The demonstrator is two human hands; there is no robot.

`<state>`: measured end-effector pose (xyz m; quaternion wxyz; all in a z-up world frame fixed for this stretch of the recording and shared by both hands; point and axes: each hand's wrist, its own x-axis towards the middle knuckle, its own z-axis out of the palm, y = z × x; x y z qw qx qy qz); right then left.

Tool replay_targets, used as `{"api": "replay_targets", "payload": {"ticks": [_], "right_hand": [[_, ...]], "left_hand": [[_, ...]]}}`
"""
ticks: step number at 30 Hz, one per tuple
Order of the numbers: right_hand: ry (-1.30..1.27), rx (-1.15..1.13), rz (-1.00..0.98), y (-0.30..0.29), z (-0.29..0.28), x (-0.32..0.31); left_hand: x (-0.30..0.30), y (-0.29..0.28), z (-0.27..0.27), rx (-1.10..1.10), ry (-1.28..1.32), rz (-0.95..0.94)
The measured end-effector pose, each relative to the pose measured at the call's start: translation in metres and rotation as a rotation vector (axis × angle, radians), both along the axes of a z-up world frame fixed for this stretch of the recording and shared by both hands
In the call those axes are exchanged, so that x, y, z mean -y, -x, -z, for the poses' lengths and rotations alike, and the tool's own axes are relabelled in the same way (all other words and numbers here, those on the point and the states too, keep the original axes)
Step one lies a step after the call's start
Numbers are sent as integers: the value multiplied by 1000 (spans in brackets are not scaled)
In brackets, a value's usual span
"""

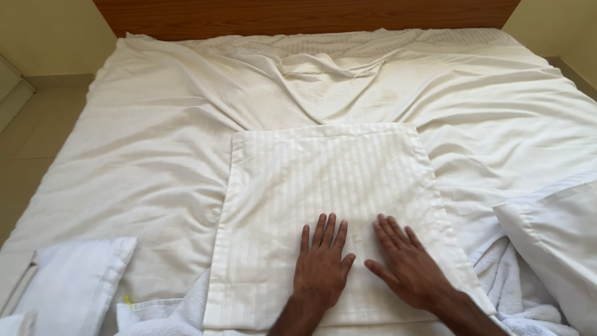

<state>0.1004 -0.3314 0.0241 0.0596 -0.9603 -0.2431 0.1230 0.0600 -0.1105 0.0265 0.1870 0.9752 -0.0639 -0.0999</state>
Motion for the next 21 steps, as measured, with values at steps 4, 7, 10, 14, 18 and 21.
{"api": "replay_targets", "payload": {"ticks": [4,7,10,14,18,21], "right_hand": [[33,36,8,-14,30,6],[-9,-4,216,-24,26,11],[-31,-15,304,-26,33,20],[-32,59,357,-32,49,35],[22,28,437,-32,52,45],[54,-19,476,-31,49,49]], "left_hand": [[-3,-29,78,840,-148,-5],[-28,-22,54,723,-214,5],[-47,-17,28,111,-142,-77],[-66,-13,61,670,-353,-96],[-64,-8,14,306,-328,-182],[-71,-6,6,-113,-248,-284]]}}
